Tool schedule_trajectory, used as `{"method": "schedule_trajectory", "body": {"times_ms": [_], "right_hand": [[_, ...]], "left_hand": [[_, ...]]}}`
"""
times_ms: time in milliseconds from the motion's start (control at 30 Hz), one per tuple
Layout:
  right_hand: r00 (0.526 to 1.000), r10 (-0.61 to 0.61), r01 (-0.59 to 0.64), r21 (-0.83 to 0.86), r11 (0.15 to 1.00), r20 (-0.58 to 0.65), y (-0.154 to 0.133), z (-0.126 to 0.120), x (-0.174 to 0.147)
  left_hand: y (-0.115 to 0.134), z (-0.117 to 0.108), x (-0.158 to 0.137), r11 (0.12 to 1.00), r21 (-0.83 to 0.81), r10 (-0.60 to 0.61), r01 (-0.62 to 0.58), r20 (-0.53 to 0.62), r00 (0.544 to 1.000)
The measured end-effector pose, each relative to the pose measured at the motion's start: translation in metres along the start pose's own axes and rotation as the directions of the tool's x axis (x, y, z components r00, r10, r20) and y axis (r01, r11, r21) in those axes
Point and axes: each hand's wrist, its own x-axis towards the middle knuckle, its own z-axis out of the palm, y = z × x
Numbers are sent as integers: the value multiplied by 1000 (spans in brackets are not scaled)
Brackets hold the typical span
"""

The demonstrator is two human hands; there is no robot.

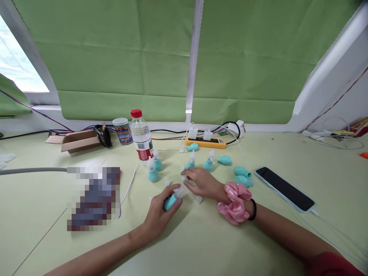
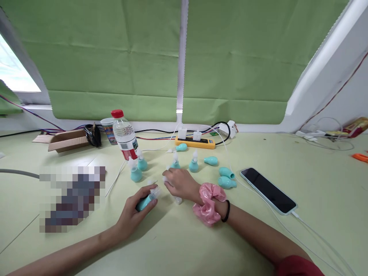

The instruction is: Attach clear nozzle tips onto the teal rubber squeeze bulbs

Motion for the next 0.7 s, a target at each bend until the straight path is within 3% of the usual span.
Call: {"method": "schedule_trajectory", "body": {"times_ms": [100, 167, 367, 467, 700], "right_hand": [[998, -64, 63, 240, 969, -6, -3, -19, -5], [994, -106, 96, 306, 947, 16, -3, -27, -7], [992, -102, 91, 127, 988, 80, 17, -7, -2], [994, -62, 48, 143, 989, 92, 21, -8, -1], [973, -179, 73, 540, 839, 147, -2, -47, -10]], "left_hand": [[-1, 0, 1, 998, -17, -57, 57, -30, 998], [-1, 0, 1, 996, -27, -80, 79, -33, 996], [1, 0, 2, 998, -2, -66, 66, -17, 998], [1, -1, 3, 998, -5, -62, 62, -28, 998], [3, -5, 2, 995, -61, -71, 73, 32, 997]]}}
